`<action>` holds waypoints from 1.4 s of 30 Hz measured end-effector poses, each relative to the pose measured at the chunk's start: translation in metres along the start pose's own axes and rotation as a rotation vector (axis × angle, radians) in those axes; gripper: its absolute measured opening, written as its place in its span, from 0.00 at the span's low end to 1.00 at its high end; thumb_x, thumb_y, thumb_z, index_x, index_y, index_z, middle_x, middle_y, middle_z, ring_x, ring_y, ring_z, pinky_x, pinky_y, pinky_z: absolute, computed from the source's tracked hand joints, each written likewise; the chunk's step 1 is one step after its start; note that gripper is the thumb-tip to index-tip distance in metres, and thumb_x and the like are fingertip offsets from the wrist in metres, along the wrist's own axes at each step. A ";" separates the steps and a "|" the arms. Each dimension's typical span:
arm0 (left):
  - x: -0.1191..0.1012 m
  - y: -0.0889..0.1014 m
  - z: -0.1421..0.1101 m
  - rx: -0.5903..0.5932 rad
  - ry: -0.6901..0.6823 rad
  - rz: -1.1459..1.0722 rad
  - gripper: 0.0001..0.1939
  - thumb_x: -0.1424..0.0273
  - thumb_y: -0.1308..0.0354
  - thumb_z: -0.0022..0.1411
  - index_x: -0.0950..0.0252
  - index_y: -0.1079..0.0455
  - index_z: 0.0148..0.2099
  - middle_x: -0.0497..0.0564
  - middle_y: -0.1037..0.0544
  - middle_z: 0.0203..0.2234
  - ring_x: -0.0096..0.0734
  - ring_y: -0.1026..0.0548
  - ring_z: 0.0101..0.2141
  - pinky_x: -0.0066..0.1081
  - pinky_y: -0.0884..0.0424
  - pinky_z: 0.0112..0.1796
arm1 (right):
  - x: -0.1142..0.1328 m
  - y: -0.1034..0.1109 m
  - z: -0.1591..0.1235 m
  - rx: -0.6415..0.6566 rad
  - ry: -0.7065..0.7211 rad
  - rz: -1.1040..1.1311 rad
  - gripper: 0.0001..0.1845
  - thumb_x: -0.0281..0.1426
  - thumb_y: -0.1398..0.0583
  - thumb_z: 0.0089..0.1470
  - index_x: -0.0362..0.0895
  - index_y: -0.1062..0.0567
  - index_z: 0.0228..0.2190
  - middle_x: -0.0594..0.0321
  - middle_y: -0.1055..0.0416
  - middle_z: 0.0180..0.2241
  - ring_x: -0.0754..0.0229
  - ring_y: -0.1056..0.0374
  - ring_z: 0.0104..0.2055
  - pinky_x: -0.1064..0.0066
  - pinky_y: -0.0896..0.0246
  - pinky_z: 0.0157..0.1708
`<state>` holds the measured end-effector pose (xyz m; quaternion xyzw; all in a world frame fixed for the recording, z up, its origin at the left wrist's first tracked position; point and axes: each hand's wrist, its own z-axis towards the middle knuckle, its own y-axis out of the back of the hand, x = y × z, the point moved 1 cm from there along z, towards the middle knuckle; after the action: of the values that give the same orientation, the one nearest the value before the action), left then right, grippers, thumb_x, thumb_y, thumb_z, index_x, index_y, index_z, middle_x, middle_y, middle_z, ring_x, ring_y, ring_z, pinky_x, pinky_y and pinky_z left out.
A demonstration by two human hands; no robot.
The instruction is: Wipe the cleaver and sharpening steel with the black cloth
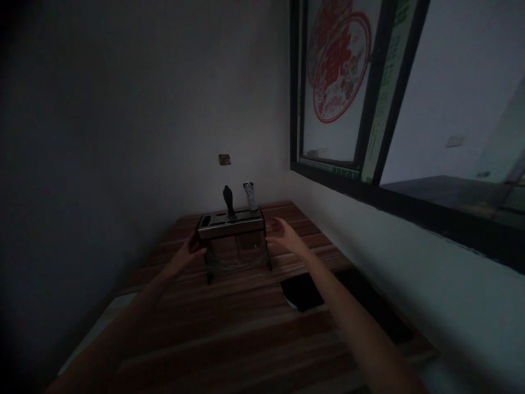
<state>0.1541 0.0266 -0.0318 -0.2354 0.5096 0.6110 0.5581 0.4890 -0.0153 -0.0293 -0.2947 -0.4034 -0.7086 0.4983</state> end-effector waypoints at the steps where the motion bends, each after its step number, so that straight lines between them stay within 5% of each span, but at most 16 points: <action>1: 0.002 -0.002 0.002 0.043 0.023 -0.004 0.43 0.53 0.39 0.44 0.65 0.50 0.58 0.60 0.42 0.57 0.44 0.41 0.55 0.41 0.42 0.53 | 0.000 -0.002 0.009 0.068 -0.023 0.031 0.39 0.34 0.33 0.35 0.45 0.39 0.51 0.55 0.35 0.49 0.57 0.38 0.49 0.60 0.43 0.50; 5: 0.005 0.000 0.009 0.083 0.060 -0.021 0.44 0.53 0.38 0.42 0.66 0.47 0.58 0.60 0.39 0.56 0.45 0.39 0.54 0.42 0.42 0.53 | -0.001 -0.007 0.026 0.346 -0.094 0.209 0.39 0.32 0.33 0.37 0.47 0.39 0.52 0.55 0.40 0.54 0.57 0.42 0.54 0.60 0.45 0.52; 9: 0.004 0.008 0.015 0.116 0.035 -0.020 0.39 0.56 0.38 0.44 0.66 0.43 0.56 0.59 0.37 0.54 0.44 0.38 0.53 0.42 0.42 0.53 | -0.002 -0.010 0.030 0.450 -0.138 0.372 0.35 0.30 0.34 0.37 0.47 0.35 0.49 0.57 0.36 0.51 0.58 0.36 0.49 0.61 0.41 0.49; 15: 0.001 0.011 0.020 0.138 0.047 -0.013 0.34 0.60 0.37 0.44 0.65 0.39 0.53 0.57 0.32 0.51 0.45 0.34 0.50 0.45 0.40 0.51 | -0.011 -0.016 0.033 0.412 -0.238 0.485 0.34 0.27 0.33 0.35 0.49 0.33 0.47 0.59 0.34 0.49 0.59 0.34 0.46 0.63 0.37 0.45; 24: -0.017 0.003 0.021 0.162 0.013 0.002 0.36 0.60 0.36 0.42 0.64 0.40 0.54 0.57 0.34 0.52 0.46 0.36 0.52 0.44 0.41 0.52 | -0.016 -0.008 0.036 0.323 -0.202 0.468 0.31 0.29 0.34 0.35 0.47 0.31 0.45 0.60 0.30 0.46 0.59 0.34 0.46 0.63 0.41 0.48; 30: -0.041 -0.026 0.028 0.154 -0.028 -0.065 0.32 0.62 0.36 0.44 0.66 0.38 0.52 0.59 0.36 0.54 0.45 0.36 0.52 0.43 0.41 0.52 | -0.011 0.032 0.038 0.240 -0.205 0.463 0.27 0.30 0.33 0.37 0.47 0.29 0.43 0.62 0.28 0.43 0.59 0.33 0.44 0.66 0.42 0.48; 37: -0.059 -0.083 0.040 0.191 -0.030 -0.236 0.36 0.65 0.34 0.41 0.67 0.39 0.53 0.61 0.35 0.53 0.45 0.34 0.51 0.43 0.39 0.50 | -0.023 0.091 0.022 0.121 -0.256 0.444 0.21 0.32 0.34 0.37 0.47 0.26 0.38 0.64 0.26 0.38 0.60 0.31 0.38 0.71 0.37 0.39; 42: -0.060 -0.121 0.045 0.206 -0.001 -0.317 0.38 0.66 0.33 0.40 0.68 0.41 0.54 0.61 0.32 0.50 0.43 0.33 0.49 0.43 0.39 0.51 | -0.037 0.113 0.003 -0.026 -0.303 0.474 0.20 0.32 0.34 0.35 0.47 0.26 0.35 0.66 0.25 0.31 0.61 0.30 0.33 0.72 0.36 0.34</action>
<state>0.2941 0.0228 -0.0071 -0.2538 0.5257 0.4602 0.6689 0.6082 -0.0160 -0.0264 -0.4898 -0.3841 -0.5250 0.5805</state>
